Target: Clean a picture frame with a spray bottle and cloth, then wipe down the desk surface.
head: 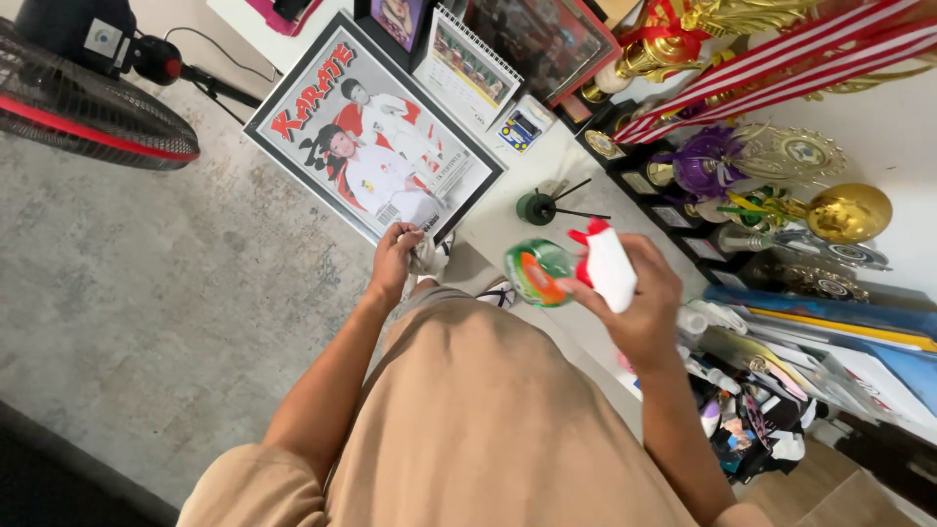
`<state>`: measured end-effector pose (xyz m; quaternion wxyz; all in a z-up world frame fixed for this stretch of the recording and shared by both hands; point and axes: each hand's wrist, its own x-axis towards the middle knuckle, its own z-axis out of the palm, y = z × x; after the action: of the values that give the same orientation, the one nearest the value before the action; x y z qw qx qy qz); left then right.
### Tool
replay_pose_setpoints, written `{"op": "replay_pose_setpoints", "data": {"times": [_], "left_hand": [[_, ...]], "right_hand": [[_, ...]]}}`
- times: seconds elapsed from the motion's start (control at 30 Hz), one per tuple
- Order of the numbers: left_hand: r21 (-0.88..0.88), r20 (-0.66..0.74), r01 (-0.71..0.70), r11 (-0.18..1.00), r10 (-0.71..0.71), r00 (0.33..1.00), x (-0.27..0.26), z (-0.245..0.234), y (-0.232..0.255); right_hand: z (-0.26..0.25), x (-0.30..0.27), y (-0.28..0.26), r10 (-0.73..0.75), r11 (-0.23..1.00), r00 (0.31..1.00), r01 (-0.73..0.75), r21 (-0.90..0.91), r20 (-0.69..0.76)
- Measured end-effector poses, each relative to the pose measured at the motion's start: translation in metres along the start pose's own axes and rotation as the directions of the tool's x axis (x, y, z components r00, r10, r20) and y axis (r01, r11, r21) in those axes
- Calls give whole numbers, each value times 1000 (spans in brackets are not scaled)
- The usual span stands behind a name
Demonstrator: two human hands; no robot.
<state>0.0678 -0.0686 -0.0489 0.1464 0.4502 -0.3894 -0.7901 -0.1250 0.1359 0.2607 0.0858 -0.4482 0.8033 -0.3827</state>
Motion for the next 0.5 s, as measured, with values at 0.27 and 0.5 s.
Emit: {"op": "replay_pose_setpoints", "data": {"times": [0.27, 0.5], "left_hand": [[-105, -163, -138, 985, 120, 979, 11, -25, 6], [-199, -106, -125, 972, 106, 989, 9, -28, 7]], "right_hand": [[139, 62, 9, -36, 986, 991, 56, 157, -129], [195, 107, 53, -52, 987, 990, 71, 141, -133]]}}
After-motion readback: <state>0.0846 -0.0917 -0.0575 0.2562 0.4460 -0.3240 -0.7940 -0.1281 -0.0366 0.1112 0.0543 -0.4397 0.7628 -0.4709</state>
